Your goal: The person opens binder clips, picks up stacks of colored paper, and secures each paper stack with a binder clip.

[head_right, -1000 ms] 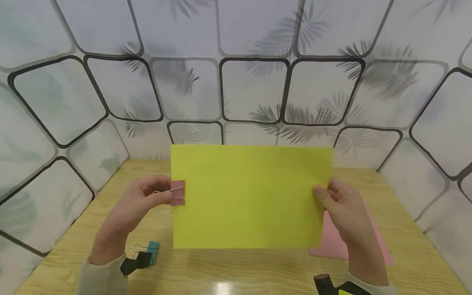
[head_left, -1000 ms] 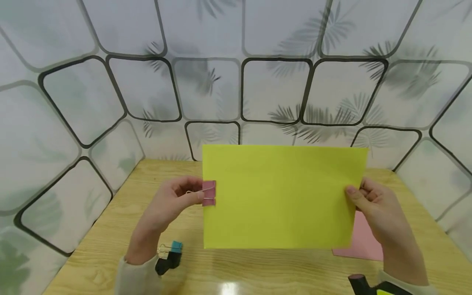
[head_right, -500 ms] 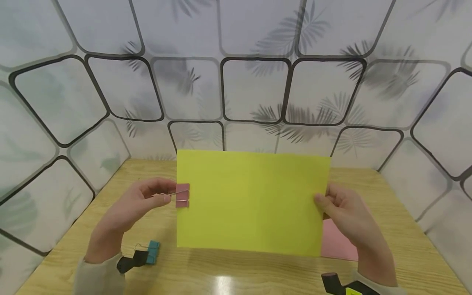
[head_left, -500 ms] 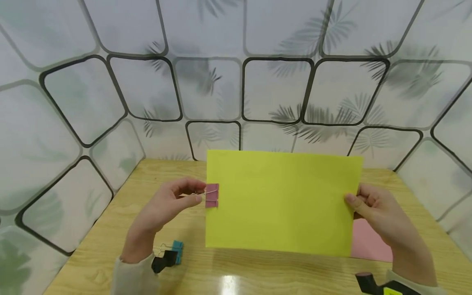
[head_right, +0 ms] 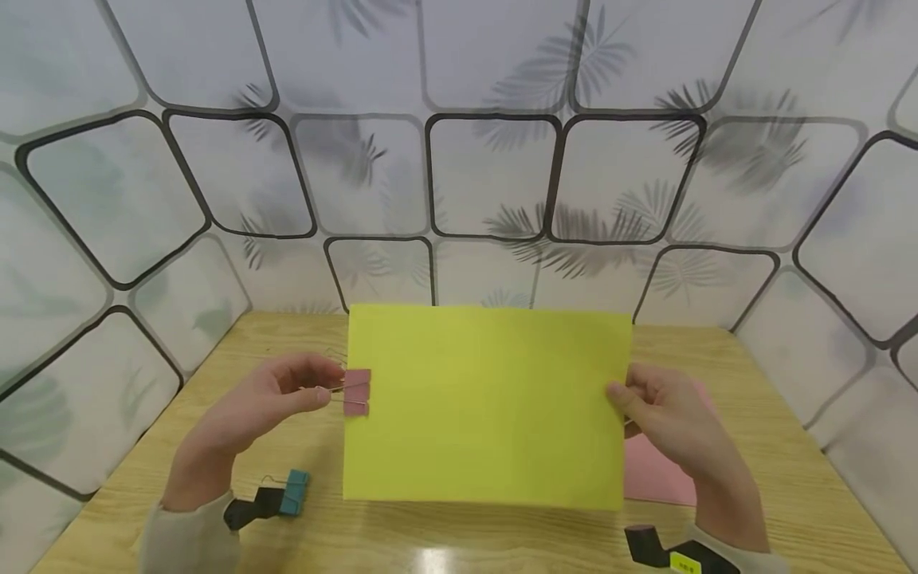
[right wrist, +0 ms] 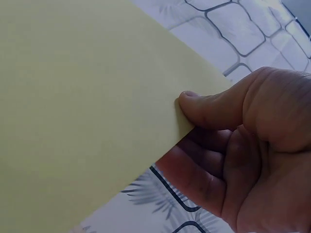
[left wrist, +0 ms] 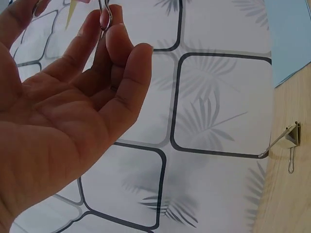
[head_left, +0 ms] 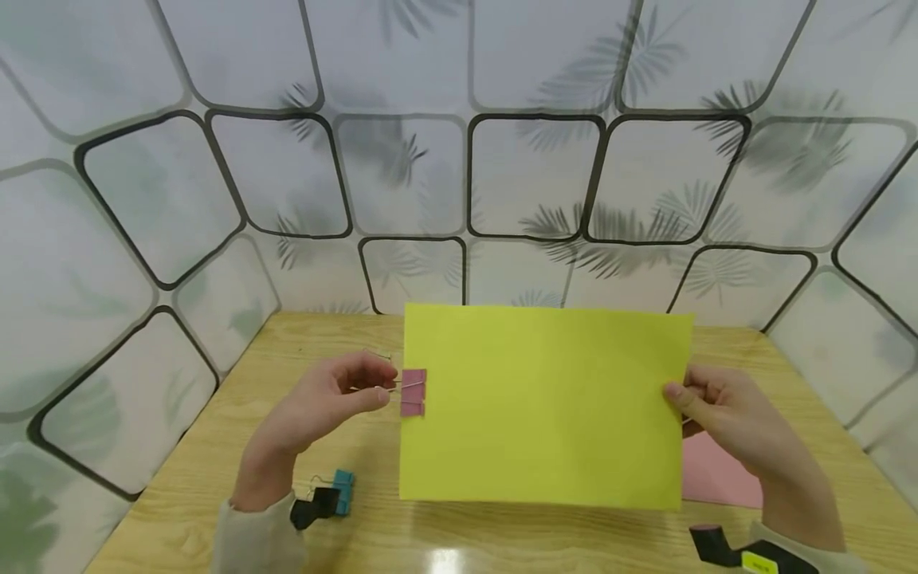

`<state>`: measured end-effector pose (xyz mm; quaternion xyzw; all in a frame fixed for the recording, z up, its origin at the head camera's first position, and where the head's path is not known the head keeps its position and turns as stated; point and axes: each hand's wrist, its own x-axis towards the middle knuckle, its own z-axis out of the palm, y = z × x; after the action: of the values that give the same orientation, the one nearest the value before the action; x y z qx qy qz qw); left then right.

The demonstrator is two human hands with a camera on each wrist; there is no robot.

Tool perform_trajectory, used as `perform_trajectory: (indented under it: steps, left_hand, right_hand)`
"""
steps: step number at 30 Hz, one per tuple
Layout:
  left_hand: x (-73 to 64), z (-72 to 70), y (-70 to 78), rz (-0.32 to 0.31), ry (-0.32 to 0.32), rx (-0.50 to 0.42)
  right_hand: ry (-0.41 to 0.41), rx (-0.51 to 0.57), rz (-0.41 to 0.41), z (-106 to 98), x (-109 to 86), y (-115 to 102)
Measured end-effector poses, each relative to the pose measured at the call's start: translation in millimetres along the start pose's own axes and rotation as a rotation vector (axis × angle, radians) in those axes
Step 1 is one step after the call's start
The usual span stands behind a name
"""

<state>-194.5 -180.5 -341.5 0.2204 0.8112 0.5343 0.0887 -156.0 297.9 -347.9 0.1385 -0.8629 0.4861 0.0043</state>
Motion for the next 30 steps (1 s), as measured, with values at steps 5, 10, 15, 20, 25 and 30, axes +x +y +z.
perform_trajectory:
  steps: [5, 10, 15, 20, 25, 30]
  left_hand:
    - [2.3, -0.4, -3.3, -0.041, -0.062, 0.053]
    - [6.4, 0.8, -7.0, -0.078, -0.088, 0.058]
    - [9.1, -0.6, -11.7, -0.062, -0.125, 0.054]
    - [10.5, -2.0, -17.0, -0.056, -0.191, 0.071]
    - [11.0, -2.4, -22.7, -0.073, -0.227, 0.085]
    - [10.9, -2.2, -26.6, -0.069, -0.262, 0.094]
  right_hand:
    - [-0.056, 0.023, -0.007, -2, -0.2, 5]
    - [-0.086, 0.015, -0.009, -3, 2.1, 11]
    - [-0.092, -0.005, 0.023, -1, 5.3, 18]
    - [-0.142, 0.016, 0.032, 0, 8.3, 26]
    - [-0.252, 0.055, 0.016, 1, 10.3, 35]
    - [-0.308, 0.044, 0.039, 1, 12.3, 38]
